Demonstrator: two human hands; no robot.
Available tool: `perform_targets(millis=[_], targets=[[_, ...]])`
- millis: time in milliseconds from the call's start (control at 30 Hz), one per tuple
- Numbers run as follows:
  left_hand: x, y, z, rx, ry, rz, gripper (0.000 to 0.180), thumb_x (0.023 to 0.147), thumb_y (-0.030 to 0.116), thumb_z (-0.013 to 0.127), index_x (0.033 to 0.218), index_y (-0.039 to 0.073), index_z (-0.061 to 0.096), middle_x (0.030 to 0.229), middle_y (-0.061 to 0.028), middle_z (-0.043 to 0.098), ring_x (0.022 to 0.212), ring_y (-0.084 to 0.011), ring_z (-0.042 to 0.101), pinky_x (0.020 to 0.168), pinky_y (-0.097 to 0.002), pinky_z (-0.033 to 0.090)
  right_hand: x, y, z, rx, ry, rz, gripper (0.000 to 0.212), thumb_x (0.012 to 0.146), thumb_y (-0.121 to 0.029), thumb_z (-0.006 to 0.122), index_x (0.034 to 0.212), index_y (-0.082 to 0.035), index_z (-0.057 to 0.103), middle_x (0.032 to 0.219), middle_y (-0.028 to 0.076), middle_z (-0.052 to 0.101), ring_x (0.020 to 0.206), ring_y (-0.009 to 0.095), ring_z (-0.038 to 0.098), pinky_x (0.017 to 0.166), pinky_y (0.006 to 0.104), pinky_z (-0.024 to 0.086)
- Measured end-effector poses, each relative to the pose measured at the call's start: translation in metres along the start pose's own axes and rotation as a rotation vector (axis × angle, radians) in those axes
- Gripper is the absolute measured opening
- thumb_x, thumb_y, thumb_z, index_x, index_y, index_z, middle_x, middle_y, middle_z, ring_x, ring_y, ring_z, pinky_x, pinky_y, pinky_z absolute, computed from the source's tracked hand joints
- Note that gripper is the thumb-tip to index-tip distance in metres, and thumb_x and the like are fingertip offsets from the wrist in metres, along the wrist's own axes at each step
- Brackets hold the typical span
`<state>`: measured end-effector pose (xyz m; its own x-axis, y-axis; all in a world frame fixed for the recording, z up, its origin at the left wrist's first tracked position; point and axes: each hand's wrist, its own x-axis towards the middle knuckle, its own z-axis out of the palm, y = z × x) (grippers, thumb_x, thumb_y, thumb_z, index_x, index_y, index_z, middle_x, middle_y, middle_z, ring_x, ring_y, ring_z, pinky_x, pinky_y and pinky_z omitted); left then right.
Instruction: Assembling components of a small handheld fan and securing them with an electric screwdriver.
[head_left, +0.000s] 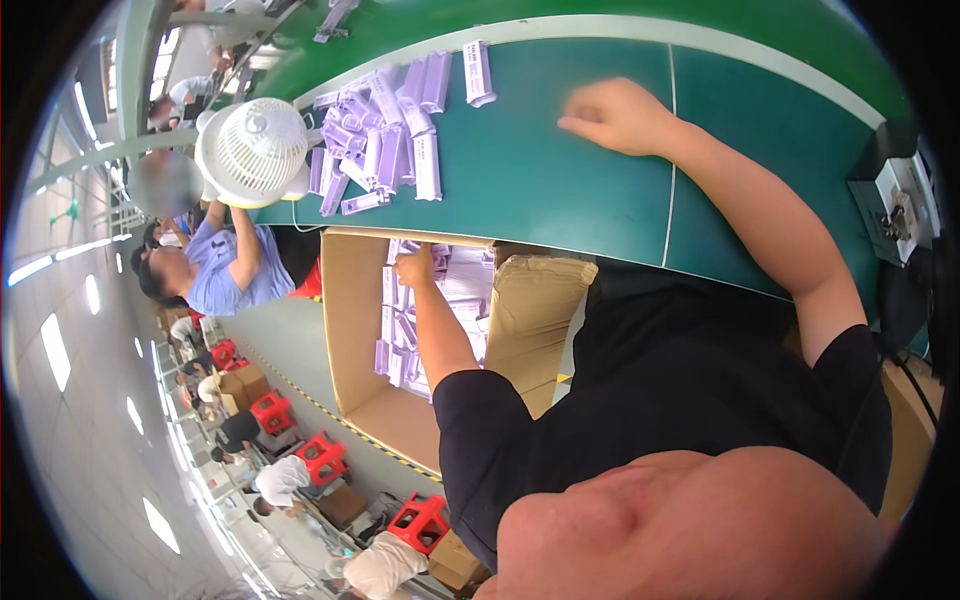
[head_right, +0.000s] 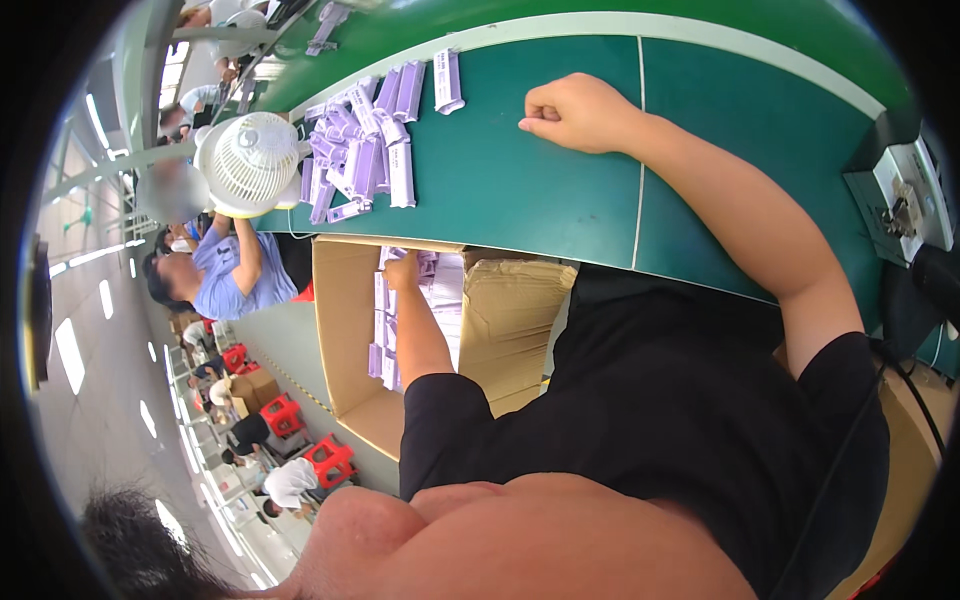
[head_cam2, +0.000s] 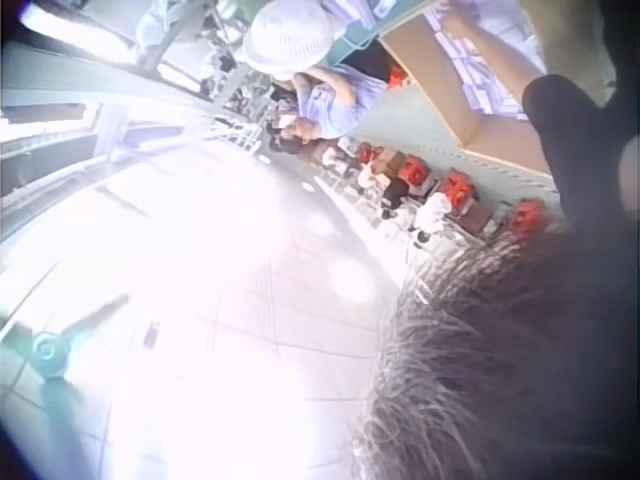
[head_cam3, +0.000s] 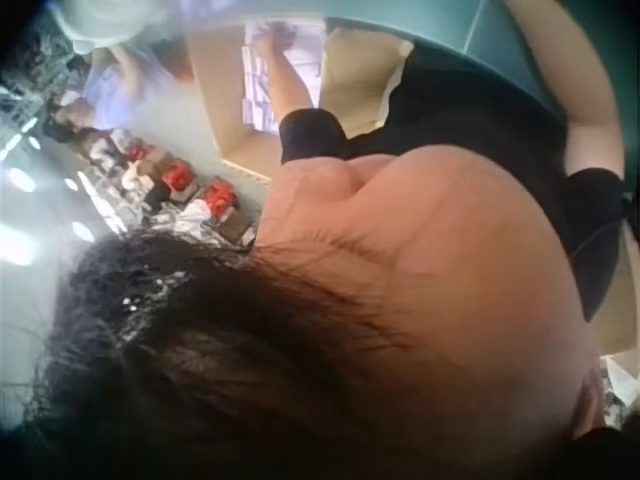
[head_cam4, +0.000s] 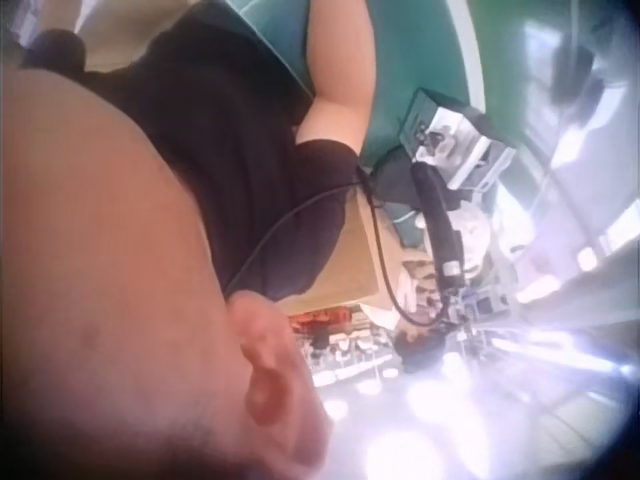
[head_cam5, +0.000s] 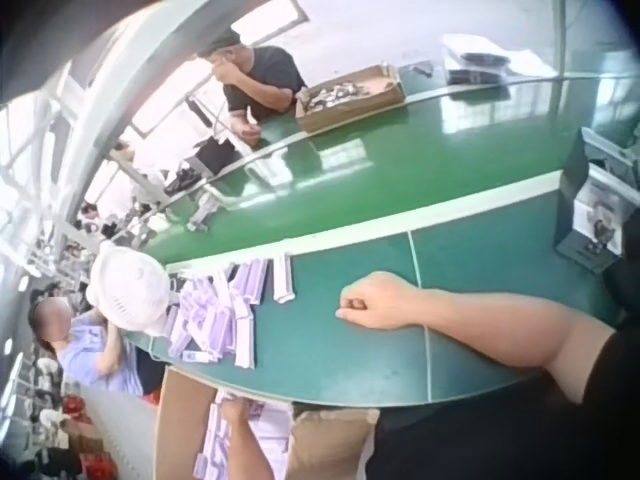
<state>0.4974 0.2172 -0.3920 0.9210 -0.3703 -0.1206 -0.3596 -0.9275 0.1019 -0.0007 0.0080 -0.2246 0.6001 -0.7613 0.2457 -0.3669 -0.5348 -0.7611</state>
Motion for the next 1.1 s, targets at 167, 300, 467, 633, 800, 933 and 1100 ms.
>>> perform_targets(millis=[167, 300, 467, 633, 800, 933, 1100], targets=[[0.016, -0.024, -0.007, -0.188, 0.128, 0.061, 0.057, 0.068, 0.020, 0.075, 0.113, -0.012, 0.062, 0.123, -0.0360, 0.064, 0.108, -0.0439, 0.070, 0.096, -0.0491, 0.055, 0.001, 0.002, 0.000, 0.027, 0.025, -0.014, 0.025, 0.096, -0.030, 0.070, 0.086, -0.006, 0.069, 0.066, 0.008, 0.063, 0.061, 0.027, 0.060, 0.060, 0.0408, 0.047], [-0.019, -0.037, -0.039, -0.327, 0.139, 0.157, 0.060, 0.069, 0.014, 0.074, 0.121, -0.013, 0.060, 0.118, -0.0345, 0.067, 0.109, -0.0436, 0.070, 0.099, -0.0477, 0.053, -0.001, 0.000, -0.002, 0.011, -0.012, 0.033, 0.025, 0.095, -0.029, 0.070, 0.085, -0.006, 0.069, 0.069, 0.009, 0.068, 0.064, 0.028, 0.063, 0.062, 0.0427, 0.048], [-0.029, -0.068, -0.080, -0.199, 0.289, 0.266, 0.058, 0.073, 0.008, 0.073, 0.128, -0.006, 0.061, 0.116, -0.0290, 0.071, 0.110, -0.0446, 0.069, 0.099, -0.0464, 0.053, -0.002, 0.000, -0.002, 0.031, -0.017, 0.015, 0.025, 0.095, -0.030, 0.070, 0.085, -0.006, 0.069, 0.072, 0.009, 0.068, 0.069, 0.030, 0.066, 0.066, 0.0447, 0.050], [-0.073, -0.012, -0.169, -0.227, 0.345, 0.412, 0.045, 0.079, 0.007, 0.075, 0.122, -0.002, 0.064, 0.109, -0.0236, 0.073, 0.103, -0.0410, 0.072, 0.092, -0.0477, 0.055, -0.003, 0.002, -0.006, 0.040, -0.025, 0.044, 0.024, 0.095, -0.029, 0.069, 0.085, -0.007, 0.068, 0.074, 0.009, 0.069, 0.073, 0.031, 0.067, 0.068, 0.0452, 0.051], [-0.122, 0.070, -0.239, -0.313, 0.367, 0.669, 0.041, 0.080, 0.007, 0.076, 0.118, 0.001, 0.064, 0.104, -0.0188, 0.073, 0.096, -0.0344, 0.073, 0.087, -0.0432, 0.056, -0.003, 0.003, -0.008, 0.024, -0.035, 0.052, 0.024, 0.095, -0.029, 0.070, 0.084, -0.007, 0.067, 0.075, 0.009, 0.069, 0.074, 0.031, 0.067, 0.069, 0.0457, 0.051], [-0.179, 0.158, -0.233, -0.325, 0.173, 1.022, 0.049, 0.078, 0.005, 0.074, 0.125, 0.000, 0.062, 0.115, -0.0210, 0.068, 0.105, -0.0352, 0.067, 0.094, -0.0434, 0.053, -0.003, 0.006, -0.007, 0.026, -0.045, 0.028, 0.026, 0.097, -0.033, 0.067, 0.089, -0.007, 0.069, 0.081, 0.011, 0.070, 0.078, 0.033, 0.067, 0.070, 0.0465, 0.051], [-0.197, 0.233, -0.197, -0.085, -0.014, 1.245, 0.059, 0.077, 0.010, 0.080, 0.132, 0.000, 0.060, 0.122, -0.0236, 0.065, 0.117, -0.0447, 0.058, 0.104, -0.0511, 0.046, 0.000, 0.004, -0.004, 0.041, -0.121, 0.032, 0.030, 0.098, -0.036, 0.065, 0.094, -0.007, 0.071, 0.086, 0.013, 0.071, 0.081, 0.034, 0.066, 0.072, 0.0473, 0.051]])
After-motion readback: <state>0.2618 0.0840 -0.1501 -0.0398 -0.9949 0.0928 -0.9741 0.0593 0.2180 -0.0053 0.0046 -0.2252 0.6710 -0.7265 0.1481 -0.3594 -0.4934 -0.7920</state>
